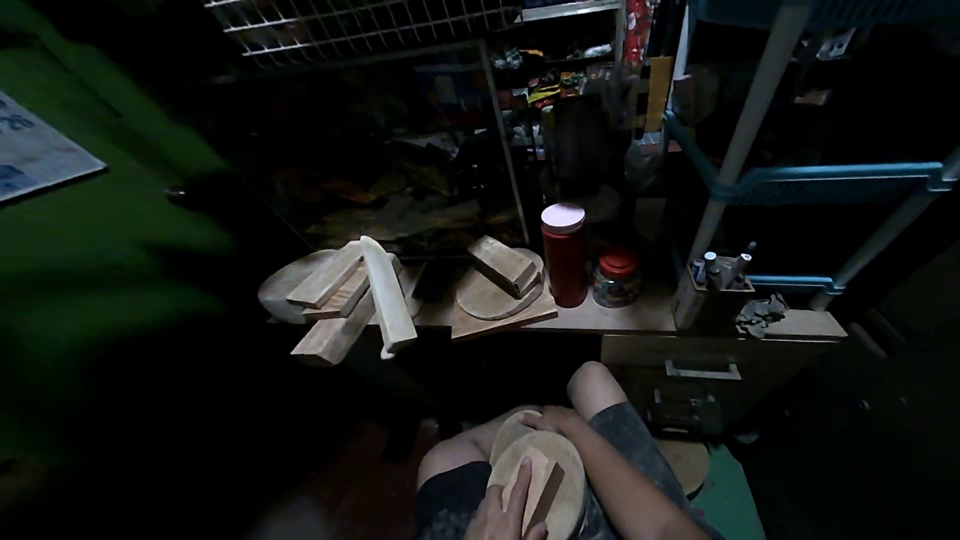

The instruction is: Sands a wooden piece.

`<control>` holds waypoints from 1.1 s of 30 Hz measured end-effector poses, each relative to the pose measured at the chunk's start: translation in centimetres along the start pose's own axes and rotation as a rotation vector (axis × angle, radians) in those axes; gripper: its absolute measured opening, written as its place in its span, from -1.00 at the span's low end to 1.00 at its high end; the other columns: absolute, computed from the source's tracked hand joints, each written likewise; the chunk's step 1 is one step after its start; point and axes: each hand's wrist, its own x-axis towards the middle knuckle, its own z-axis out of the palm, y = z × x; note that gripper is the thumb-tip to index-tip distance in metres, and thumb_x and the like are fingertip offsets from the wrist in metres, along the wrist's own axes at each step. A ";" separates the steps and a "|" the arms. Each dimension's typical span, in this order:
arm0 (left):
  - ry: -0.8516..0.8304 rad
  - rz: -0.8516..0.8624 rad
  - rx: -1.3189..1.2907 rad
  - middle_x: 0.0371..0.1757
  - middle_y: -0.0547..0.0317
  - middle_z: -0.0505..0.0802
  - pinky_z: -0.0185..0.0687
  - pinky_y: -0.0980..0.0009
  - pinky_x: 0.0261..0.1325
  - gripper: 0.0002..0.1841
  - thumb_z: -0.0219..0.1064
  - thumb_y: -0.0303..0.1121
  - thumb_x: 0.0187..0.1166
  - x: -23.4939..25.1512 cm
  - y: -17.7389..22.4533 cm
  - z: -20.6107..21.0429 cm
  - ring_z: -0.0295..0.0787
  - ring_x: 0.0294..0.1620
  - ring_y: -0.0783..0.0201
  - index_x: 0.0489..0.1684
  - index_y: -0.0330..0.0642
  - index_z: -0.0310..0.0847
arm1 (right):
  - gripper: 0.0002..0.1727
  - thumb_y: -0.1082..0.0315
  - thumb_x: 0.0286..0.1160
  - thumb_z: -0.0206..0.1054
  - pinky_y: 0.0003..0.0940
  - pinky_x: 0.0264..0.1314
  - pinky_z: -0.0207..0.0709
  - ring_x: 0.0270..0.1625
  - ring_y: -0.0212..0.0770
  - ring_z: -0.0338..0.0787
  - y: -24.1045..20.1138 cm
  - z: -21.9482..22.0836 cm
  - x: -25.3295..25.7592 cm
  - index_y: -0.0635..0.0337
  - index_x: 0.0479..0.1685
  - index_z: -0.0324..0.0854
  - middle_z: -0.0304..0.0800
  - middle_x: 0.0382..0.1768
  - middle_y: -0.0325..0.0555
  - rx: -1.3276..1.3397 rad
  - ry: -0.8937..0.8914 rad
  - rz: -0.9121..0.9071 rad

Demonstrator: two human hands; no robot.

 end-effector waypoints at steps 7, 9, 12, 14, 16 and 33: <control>0.004 -0.025 0.000 0.34 -0.51 0.68 0.62 -0.25 0.25 -0.22 0.40 -0.04 0.59 1.5 1.2 -0.1 0.71 0.24 -0.43 0.85 -0.01 0.22 | 0.01 -0.48 0.66 -0.05 0.34 0.75 0.17 0.73 0.24 0.42 0.0 -0.1 0.5 0.35 0.60 0.49 0.48 0.63 0.33 0.006 -0.008 -0.018; -0.006 -0.032 0.000 0.36 -0.50 0.67 0.61 -0.22 0.29 -0.21 0.40 -0.05 0.59 2.4 1.8 -0.2 0.70 0.26 -0.42 0.85 0.01 0.21 | -0.08 -0.39 0.73 -0.02 0.32 0.77 0.15 0.74 0.24 0.41 -0.2 -0.1 -0.3 0.32 0.61 0.48 0.48 0.64 0.31 0.023 0.003 -0.048; -0.019 -0.040 0.025 0.36 -0.43 0.67 0.62 -0.17 0.27 -0.21 0.39 -0.05 0.59 3.9 2.7 -0.2 0.71 0.25 -0.35 0.87 0.13 0.17 | -0.30 -0.14 0.83 0.07 0.14 0.79 0.21 0.71 0.13 0.48 0.8 0.6 -0.4 0.31 0.58 0.52 0.54 0.62 0.23 0.101 0.063 -0.161; -0.013 -0.035 0.025 0.35 -0.40 0.68 0.63 -0.16 0.26 -0.21 0.40 -0.05 0.59 4.3 3.0 -0.2 0.71 0.25 -0.32 0.87 0.14 0.17 | -0.41 0.00 0.85 0.09 0.00 0.77 0.27 0.66 0.04 0.54 1.3 1.0 -0.6 0.31 0.55 0.55 0.59 0.58 0.19 0.150 0.091 -0.226; -0.019 -0.030 0.025 0.34 -0.41 0.68 0.63 -0.16 0.26 -0.20 0.40 -0.05 0.59 4.4 3.0 -0.3 0.71 0.25 -0.33 0.88 0.13 0.16 | -0.43 0.01 0.85 0.09 -0.06 0.76 0.29 0.65 -0.03 0.55 1.2 0.9 -1.3 0.28 0.54 0.56 0.60 0.57 0.15 0.188 0.094 -0.232; 0.027 -0.018 -0.014 0.27 -0.51 0.70 0.67 -0.26 0.15 -0.23 0.43 -0.05 0.54 -0.6 -0.1 0.4 0.75 0.16 -0.43 0.80 -0.03 0.30 | 0.01 -0.51 0.64 -0.07 0.33 0.75 0.18 0.74 0.21 0.41 -0.2 -0.2 -0.3 0.27 0.64 0.47 0.47 0.65 0.29 -0.013 -0.007 -0.013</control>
